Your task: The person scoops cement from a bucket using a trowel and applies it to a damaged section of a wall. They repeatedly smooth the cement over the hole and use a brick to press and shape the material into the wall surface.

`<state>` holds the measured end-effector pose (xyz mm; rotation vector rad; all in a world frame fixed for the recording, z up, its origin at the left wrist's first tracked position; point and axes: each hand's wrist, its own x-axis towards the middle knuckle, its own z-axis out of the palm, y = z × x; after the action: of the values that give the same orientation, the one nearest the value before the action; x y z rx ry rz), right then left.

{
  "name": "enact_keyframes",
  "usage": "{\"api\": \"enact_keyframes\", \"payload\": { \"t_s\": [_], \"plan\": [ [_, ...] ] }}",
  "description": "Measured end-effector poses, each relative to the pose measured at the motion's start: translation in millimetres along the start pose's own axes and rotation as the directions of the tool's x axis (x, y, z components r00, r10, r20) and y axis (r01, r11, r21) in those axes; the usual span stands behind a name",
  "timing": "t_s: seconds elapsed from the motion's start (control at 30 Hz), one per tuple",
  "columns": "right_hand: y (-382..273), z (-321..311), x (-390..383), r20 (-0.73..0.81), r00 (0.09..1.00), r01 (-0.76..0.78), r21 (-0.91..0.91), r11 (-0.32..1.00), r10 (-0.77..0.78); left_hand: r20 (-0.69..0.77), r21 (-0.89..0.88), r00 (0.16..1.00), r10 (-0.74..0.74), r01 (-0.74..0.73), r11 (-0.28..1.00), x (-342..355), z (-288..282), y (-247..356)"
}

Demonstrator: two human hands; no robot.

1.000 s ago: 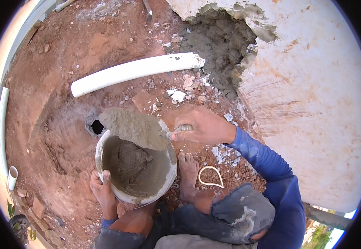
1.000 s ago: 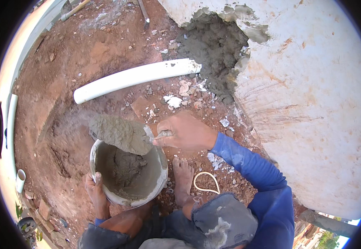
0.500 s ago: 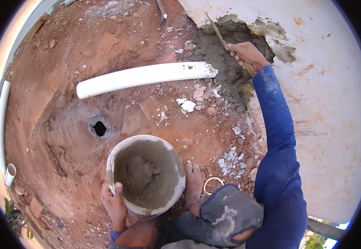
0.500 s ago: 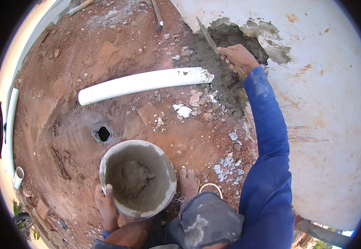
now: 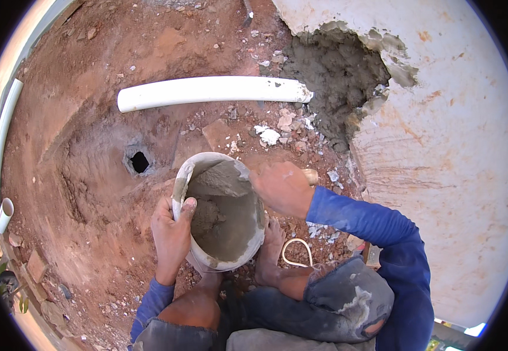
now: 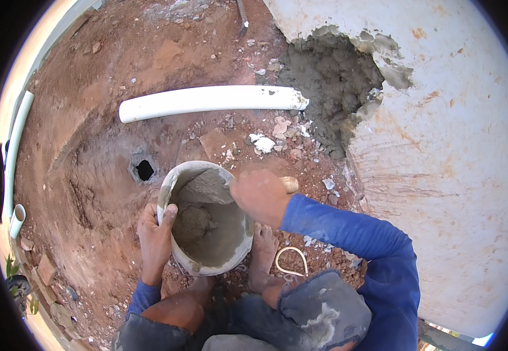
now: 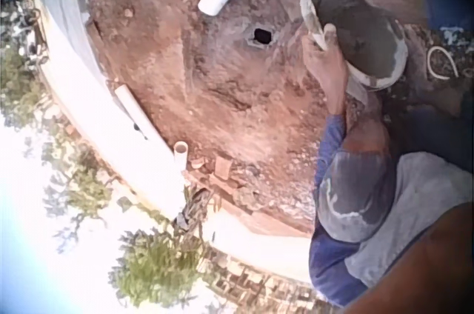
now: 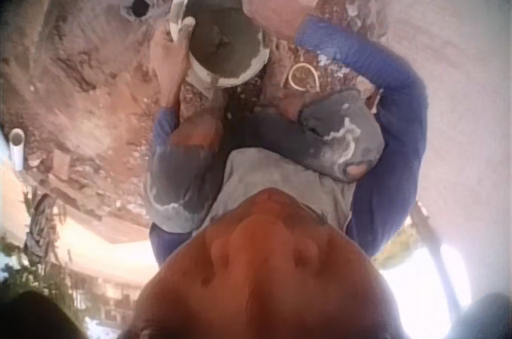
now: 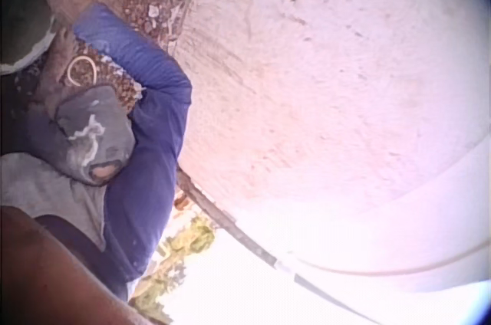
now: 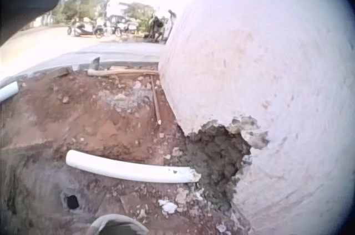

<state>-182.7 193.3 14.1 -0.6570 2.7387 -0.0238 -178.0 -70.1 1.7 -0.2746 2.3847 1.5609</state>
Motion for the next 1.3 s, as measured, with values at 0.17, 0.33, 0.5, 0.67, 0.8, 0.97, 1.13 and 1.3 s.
{"api": "enact_keyframes", "payload": {
  "t_s": [0.17,0.33,0.5,0.67,0.8,0.97,1.13,1.3],
  "plan": [
    [-66,66,-22,-0.112,0.992,0.02,-0.313,0.949,-0.058,0.004,-0.076,0.999,0.052,-0.052,0.996,14,6,-14],
    [-54,34,-46,-0.128,0.981,0.13,-0.124,0.984,-0.146,-0.006,-0.011,1.0,0.016,-0.016,1.0,3,-1,-15],
    [-39,56,-14,-0.089,0.996,-0.044,-0.242,0.969,0.023,0.044,0.017,0.998,0.038,-0.039,0.999,-3,13,8],
    [-72,61,-43,0.074,0.997,-0.023,0.034,0.999,0.021,-0.035,-0.049,0.997,0.07,-0.072,0.996,-2,12,-14],
    [-78,48,-55,0.075,0.997,-0.024,0.317,0.948,0.0,-0.029,-0.011,0.998,0.064,-0.064,0.998,-6,10,-15],
    [-66,37,-55,0.137,0.99,-0.05,0.472,0.88,-0.017,-0.024,-0.097,0.997,0.073,-0.075,0.993,-5,11,-16],
    [-56,47,-78,0.112,0.991,-0.118,0.498,0.859,0.071,-0.062,-0.113,0.995,0.081,-0.087,0.99,-4,12,-9],
    [-51,62,-89,0.011,0.994,-0.105,0.468,0.878,0.112,-0.026,-0.123,1.0,-0.017,0.013,0.992,2,1,-28]
  ]
}}
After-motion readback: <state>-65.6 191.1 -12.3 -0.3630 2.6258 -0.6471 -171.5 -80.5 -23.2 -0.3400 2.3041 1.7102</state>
